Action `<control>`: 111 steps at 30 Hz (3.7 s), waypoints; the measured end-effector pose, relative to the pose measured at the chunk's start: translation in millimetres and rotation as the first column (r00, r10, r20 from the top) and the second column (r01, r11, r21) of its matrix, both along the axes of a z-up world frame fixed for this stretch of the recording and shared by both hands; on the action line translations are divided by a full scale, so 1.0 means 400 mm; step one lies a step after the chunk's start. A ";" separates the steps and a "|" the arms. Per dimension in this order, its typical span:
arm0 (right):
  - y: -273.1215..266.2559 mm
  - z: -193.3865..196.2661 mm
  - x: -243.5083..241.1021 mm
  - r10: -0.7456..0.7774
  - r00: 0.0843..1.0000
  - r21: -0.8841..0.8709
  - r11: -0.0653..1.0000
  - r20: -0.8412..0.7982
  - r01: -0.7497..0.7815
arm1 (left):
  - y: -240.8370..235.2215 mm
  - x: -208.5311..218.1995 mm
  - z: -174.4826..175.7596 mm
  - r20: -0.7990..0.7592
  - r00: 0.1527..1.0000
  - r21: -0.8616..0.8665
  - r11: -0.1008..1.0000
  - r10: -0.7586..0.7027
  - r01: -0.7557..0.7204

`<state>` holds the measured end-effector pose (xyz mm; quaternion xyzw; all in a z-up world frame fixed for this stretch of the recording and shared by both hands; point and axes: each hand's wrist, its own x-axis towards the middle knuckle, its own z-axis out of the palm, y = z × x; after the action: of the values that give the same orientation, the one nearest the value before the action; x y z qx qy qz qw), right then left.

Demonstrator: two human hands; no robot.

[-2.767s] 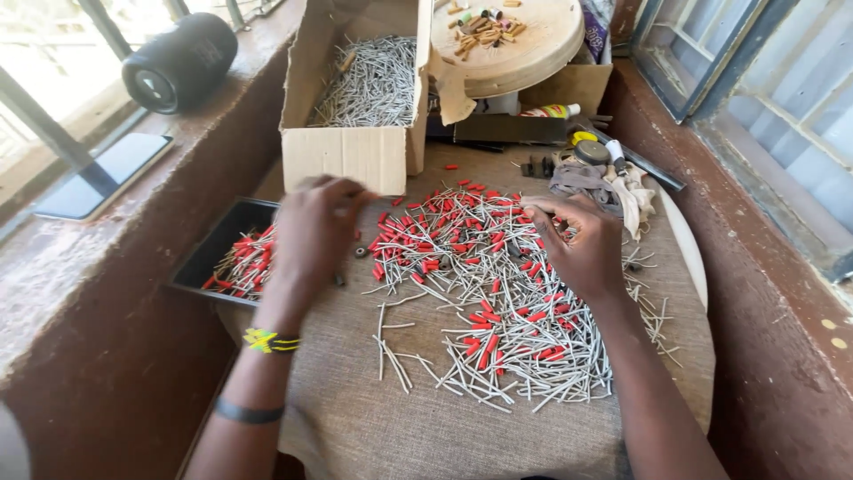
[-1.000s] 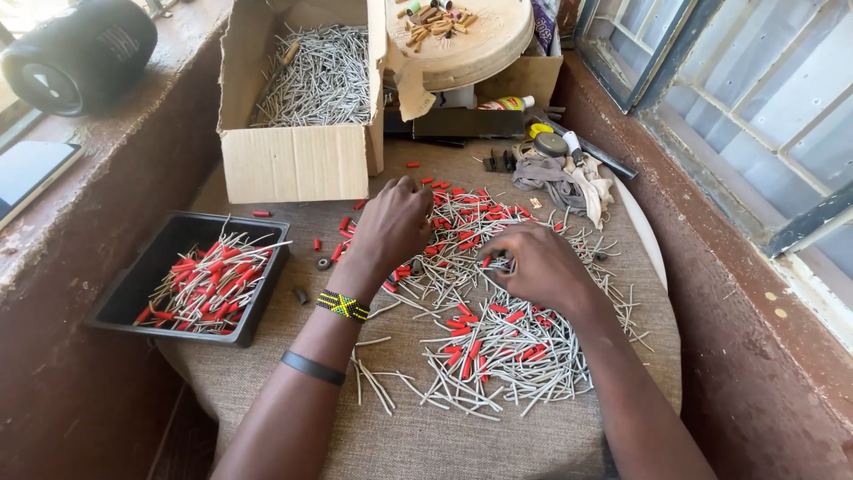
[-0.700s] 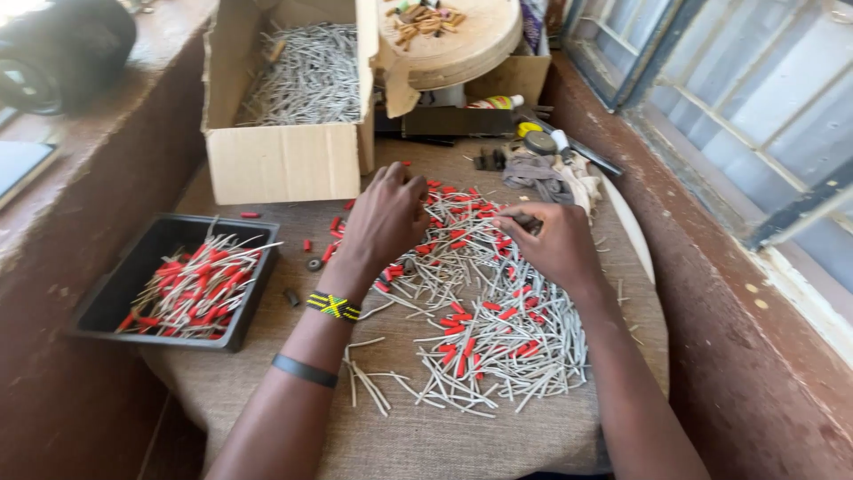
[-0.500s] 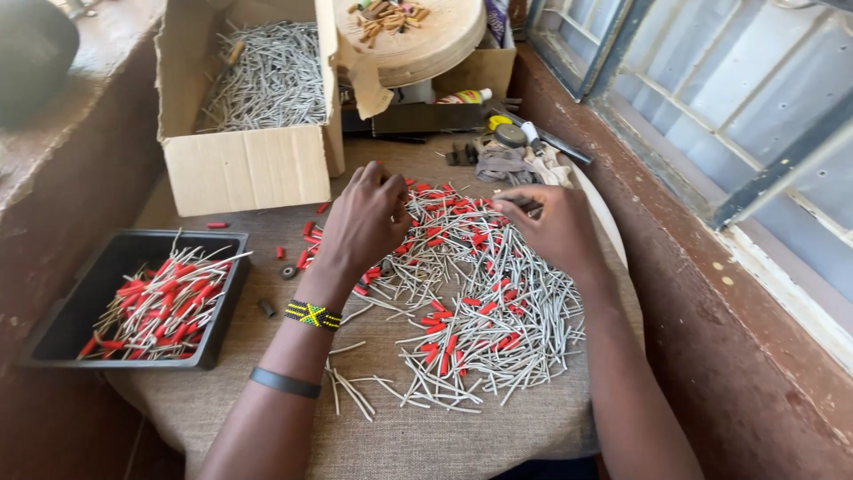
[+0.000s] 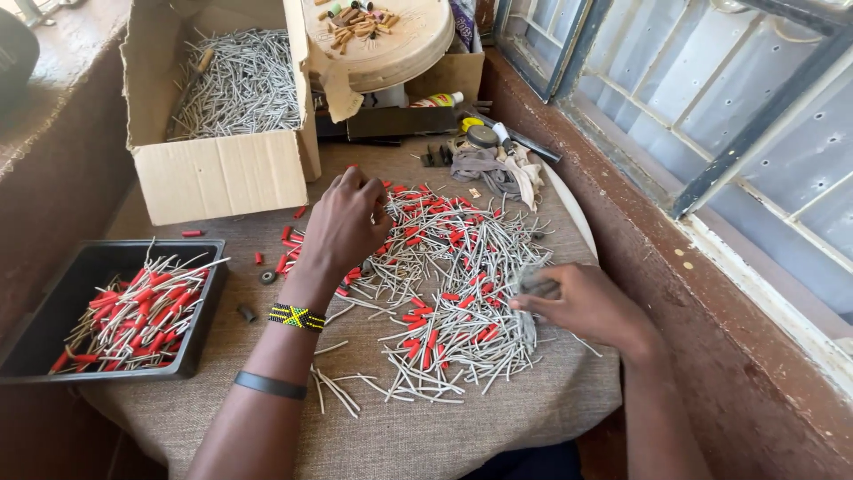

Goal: Assembling rivets by manually sliding red plastic sleeves onto metal pins and placing them in a tray.

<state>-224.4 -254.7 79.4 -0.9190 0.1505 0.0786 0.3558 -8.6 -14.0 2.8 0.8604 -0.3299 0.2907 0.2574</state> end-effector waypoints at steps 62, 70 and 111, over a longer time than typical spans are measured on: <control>-0.205 -0.117 -0.008 -0.194 0.883 0.378 0.926 0.428 0.020 | 0.003 -0.011 -0.010 -0.070 0.994 -0.065 0.995 -0.079 0.074; -0.096 -0.064 -0.037 -0.027 0.965 -0.137 0.988 0.260 0.064 | -0.001 -0.010 -0.013 -0.104 0.990 -0.044 0.995 -0.095 0.091; 0.105 -0.048 0.300 0.190 0.482 0.014 0.922 0.856 -0.388 | -0.027 -0.029 0.028 -0.199 0.573 -0.937 0.325 -0.795 0.126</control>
<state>-104.3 -212.7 60.1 -0.8118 -0.2058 -0.2985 0.4577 -20.2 -24.7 13.9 0.5061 -0.2817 0.0028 0.8152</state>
